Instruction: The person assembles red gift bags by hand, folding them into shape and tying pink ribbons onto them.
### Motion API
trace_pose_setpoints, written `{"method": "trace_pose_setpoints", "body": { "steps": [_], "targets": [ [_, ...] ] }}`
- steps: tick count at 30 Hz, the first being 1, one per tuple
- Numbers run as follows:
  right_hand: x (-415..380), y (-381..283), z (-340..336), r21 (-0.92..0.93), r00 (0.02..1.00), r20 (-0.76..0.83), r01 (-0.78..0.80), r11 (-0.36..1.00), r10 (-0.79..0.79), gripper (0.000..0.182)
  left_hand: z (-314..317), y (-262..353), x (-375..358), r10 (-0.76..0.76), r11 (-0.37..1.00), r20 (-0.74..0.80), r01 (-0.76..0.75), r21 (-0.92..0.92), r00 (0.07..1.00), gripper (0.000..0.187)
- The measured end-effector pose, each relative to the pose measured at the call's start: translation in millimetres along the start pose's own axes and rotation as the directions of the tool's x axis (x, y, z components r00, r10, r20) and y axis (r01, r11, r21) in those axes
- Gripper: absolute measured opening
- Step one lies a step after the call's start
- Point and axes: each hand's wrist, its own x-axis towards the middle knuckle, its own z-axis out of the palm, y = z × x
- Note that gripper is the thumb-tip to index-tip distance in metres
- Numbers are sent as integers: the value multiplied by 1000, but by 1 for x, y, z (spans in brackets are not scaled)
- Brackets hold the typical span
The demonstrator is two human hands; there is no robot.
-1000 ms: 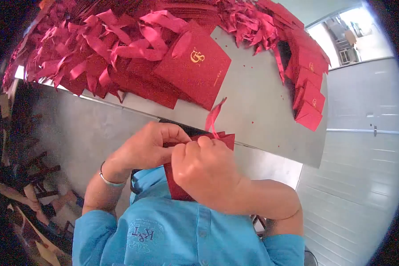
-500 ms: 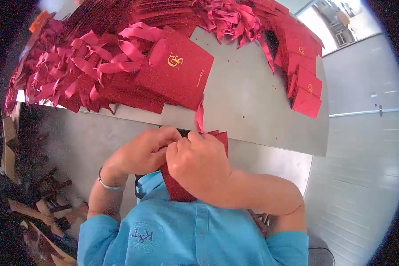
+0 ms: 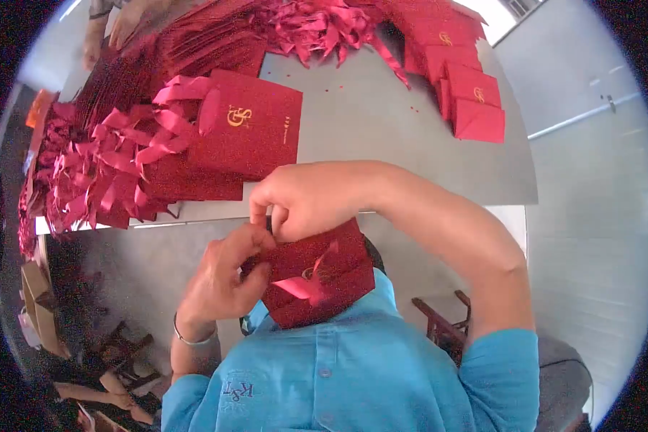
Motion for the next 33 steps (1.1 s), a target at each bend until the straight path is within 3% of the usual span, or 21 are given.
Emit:
{"method": "trace_pose_setpoints", "body": {
  "steps": [1,3,6,7,9,10,11,13,15,16,17,18,19,21,25,27,28,33],
  "targets": [
    [0,-5,-2,4,1000,-12,3,1000,-3,28,1,1,-1,5,1000,11,-5,5,1000,22],
    [-4,-18,-6,-52,988,66,-136,989,139,31,4,0,-2,-109,989,-11,108,-104,994,26],
    [0,-6,-4,-59,996,74,-47,997,51,32,9,2,-3,-72,991,-4,71,-115,997,32],
    [-2,-2,-2,-87,999,43,17,996,-14,33,14,-7,-6,5,997,-34,-7,-76,999,34],
    [0,6,1,110,1000,-11,14,994,-13,35,20,-14,-7,52,996,-55,-56,-67,997,42],
    [-2,-5,-1,40,996,-37,-85,996,87,34,20,-14,-4,109,992,-68,-112,-49,992,43],
    [-4,-2,-2,-160,994,-106,-56,986,39,32,26,-16,-3,131,985,-120,-143,-98,984,47],
    [-4,-22,3,-233,966,-205,-205,951,158,33,34,-26,-4,72,984,-177,-98,-147,982,50],
    [-10,-18,12,-124,923,-377,-130,984,74,30,35,-23,-7,89,978,-215,-126,-166,973,45],
    [-19,-9,15,-147,933,-356,-113,983,54,30,33,-23,-9,107,973,-210,-145,-177,972,43],
    [-27,4,14,-370,900,-405,0,929,-161,24,31,-25,-12,99,977,-238,-140,-161,966,43],
    [-29,9,11,-574,834,-402,92,813,-378,19,28,-28,-14,102,974,-167,-132,-185,981,42],
    [-38,-3,14,-584,839,-374,119,803,-395,19,24,-31,-17,103,971,-95,-121,-208,990,40],
    [-61,-37,28,-628,927,-106,218,747,-360,32,16,-31,-21,108,960,-126,-136,-243,986,39],
    [-60,-12,51,-740,882,-174,177,649,-439,30,14,-32,-21,114,958,-60,-126,-260,992,42],
    [-56,-5,53,-833,800,-135,228,504,-584,33,12,-31,-22,178,936,-101,-200,-289,979,41],
    [-55,-8,54,-834,801,-128,232,501,-584,33,13,-30,-22,242,906,-138,-275,-322,960,41],
    [-47,-18,59,-777,817,-140,259,574,-559,25,14,-41,-21,256,862,-94,-271,-429,962,28]
  ]
}}
